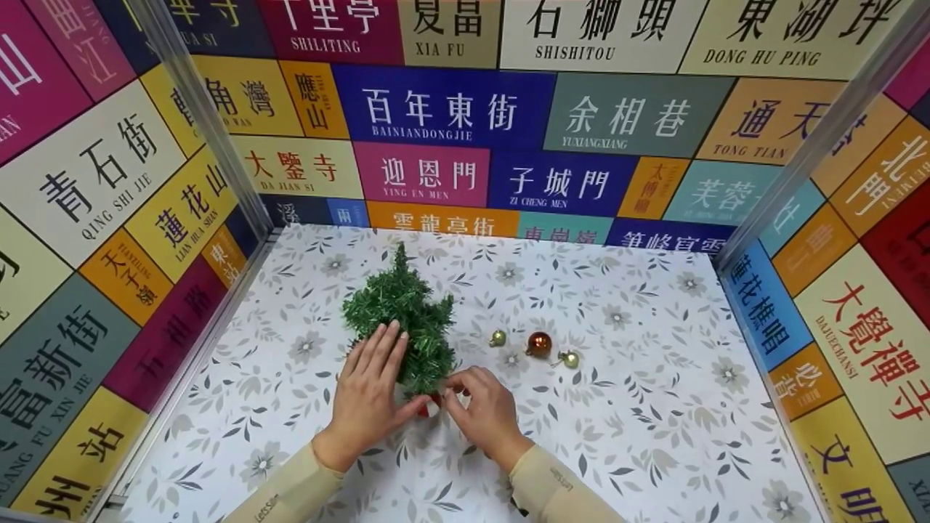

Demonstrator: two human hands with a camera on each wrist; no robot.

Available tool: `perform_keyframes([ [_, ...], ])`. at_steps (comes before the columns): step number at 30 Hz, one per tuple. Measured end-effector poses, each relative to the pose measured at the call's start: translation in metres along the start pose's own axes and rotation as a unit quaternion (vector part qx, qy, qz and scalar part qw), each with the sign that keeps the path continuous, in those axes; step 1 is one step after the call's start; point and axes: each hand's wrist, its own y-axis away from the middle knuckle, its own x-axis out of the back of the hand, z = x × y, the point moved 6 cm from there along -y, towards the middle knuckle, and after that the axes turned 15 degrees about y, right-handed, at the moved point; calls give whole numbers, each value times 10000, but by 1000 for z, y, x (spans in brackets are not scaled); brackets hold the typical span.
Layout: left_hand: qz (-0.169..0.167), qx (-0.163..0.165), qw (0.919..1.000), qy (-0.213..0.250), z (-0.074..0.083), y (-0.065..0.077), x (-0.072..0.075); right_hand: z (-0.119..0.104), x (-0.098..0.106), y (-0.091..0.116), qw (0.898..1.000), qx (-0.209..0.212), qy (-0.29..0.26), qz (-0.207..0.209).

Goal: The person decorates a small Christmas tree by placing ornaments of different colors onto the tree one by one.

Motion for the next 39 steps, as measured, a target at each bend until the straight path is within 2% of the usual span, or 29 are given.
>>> perform_keyframes([
  [6, -153, 117, 9996, -207, -1, -1, -3, 9, -1, 3, 9994, -70, 252, -215],
  [11, -114, 91, 9997, -215, -1, -1, -4, 21, 2, 6, 9988, -104, 389, -286],
  [14, -97, 78, 9997, -217, -1, -2, -4, 35, 7, 6, 9979, -273, 503, -306],
  [18, -166, 117, 9996, -187, -2, -2, -4, 69, 17, 6, 9918, -931, 747, -461],
  [22, -161, 118, 9997, -159, -3, -2, -4, 115, 32, 8, 9783, -1687, 1073, -537],
  [25, -132, 99, 9998, -143, -2, -2, -3, 148, 44, 13, 9683, -2054, 1359, -420],
  [32, -226, 191, 9994, -186, -2, -2, -3, 201, 55, 24, 9516, -2426, 1849, -366],
  [36, -225, 188, 9994, -188, -2, -3, -2, 219, 49, 31, 9449, -2534, 1944, -714],
  [39, -221, 185, 9994, -194, -2, -2, -3, 224, 44, 34, 9418, -2536, 1952, -1027],
])
